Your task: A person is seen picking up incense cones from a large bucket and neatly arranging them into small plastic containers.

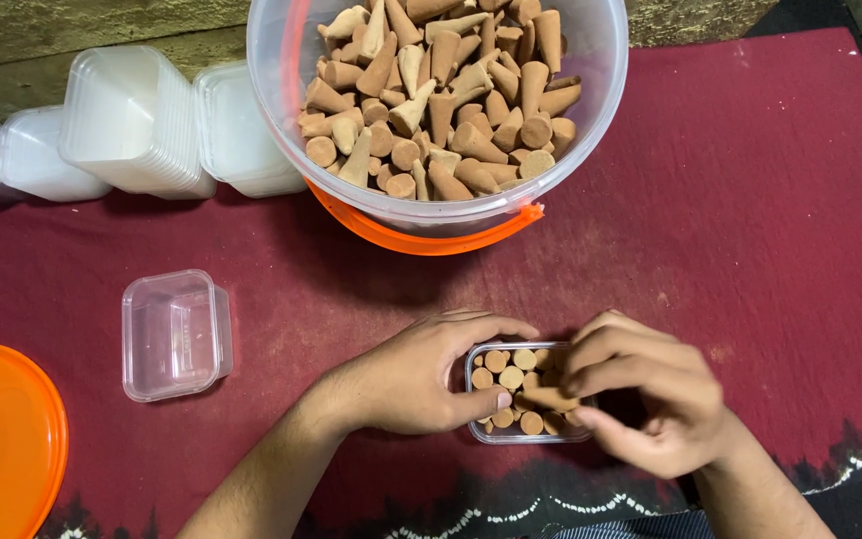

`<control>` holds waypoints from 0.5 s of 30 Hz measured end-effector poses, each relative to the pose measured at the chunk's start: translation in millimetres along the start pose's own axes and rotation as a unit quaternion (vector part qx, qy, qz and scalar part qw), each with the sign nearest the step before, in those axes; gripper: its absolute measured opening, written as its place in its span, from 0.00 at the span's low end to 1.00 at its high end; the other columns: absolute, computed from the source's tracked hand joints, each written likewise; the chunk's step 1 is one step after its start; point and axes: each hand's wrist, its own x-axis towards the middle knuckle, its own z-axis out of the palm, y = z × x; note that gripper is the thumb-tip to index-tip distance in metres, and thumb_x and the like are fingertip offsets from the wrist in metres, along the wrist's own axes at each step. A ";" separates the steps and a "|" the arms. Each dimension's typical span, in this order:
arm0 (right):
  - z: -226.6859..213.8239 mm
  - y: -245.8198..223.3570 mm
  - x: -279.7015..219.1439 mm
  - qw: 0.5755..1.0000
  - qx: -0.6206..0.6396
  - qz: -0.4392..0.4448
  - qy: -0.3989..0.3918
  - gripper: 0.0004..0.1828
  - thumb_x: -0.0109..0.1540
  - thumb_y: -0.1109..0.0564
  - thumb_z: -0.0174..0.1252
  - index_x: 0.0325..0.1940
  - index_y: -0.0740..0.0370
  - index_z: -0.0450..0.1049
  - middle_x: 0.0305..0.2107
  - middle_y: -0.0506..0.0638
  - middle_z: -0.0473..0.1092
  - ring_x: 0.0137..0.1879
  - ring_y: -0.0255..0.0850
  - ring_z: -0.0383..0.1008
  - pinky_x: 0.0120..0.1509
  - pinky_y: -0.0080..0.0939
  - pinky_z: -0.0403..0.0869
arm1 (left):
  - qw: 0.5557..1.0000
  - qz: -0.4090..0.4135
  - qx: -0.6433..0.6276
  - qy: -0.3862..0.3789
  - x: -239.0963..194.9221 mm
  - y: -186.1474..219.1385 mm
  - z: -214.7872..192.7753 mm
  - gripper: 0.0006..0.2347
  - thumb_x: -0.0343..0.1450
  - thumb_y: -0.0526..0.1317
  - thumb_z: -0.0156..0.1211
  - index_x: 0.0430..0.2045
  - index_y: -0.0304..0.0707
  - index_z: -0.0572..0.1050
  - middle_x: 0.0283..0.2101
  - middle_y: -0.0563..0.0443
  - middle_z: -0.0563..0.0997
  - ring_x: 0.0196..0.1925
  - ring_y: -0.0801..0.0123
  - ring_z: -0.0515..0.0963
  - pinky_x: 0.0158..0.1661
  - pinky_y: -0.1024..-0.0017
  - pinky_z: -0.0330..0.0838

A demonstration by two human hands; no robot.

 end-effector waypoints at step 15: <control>6.1 -2.8 -6.9 0.998 0.026 0.006 -0.065 0.06 0.62 0.59 0.58 0.36 0.62 0.78 0.35 0.54 0.74 0.37 0.42 0.82 0.41 0.35 0.82 | 0.999 -0.014 0.019 -0.040 2.3 1.5 -0.5 0.26 0.61 0.42 0.61 0.57 0.42 0.72 0.53 0.51 0.80 0.60 0.59 0.74 0.61 0.65 0.64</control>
